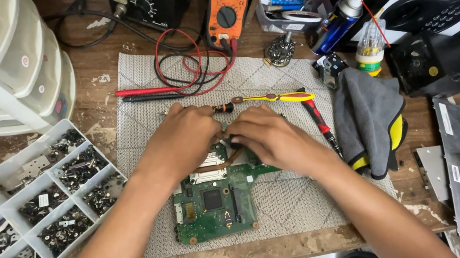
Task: Picking screws from an organizer and using a screwdriver to fasten components on a motherboard.
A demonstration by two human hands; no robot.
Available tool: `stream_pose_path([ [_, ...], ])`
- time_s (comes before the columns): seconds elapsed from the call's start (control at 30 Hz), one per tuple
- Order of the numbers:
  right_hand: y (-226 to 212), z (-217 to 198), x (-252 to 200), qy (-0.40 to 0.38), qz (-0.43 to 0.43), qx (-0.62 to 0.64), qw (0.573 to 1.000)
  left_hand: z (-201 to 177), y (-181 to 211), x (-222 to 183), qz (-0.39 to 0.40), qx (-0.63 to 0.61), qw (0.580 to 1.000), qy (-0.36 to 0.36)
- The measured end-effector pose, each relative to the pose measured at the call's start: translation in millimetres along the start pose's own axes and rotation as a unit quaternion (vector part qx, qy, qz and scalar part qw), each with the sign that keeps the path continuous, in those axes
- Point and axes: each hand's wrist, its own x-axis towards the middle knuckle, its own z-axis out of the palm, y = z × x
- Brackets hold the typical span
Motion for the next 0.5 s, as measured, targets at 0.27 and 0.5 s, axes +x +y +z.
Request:
stream_pose_path([
  [0.27, 2, -7, -7, 0.022, -0.013, 0.01, 1.0, -11, 6, -4, -0.011, 0.002, 1.0, -0.011],
  [0.5, 9, 4, -23, 0.056, 0.003, 0.083, 0.995, -18, 10, -5, -0.022, 0.003, 0.999, -0.037],
])
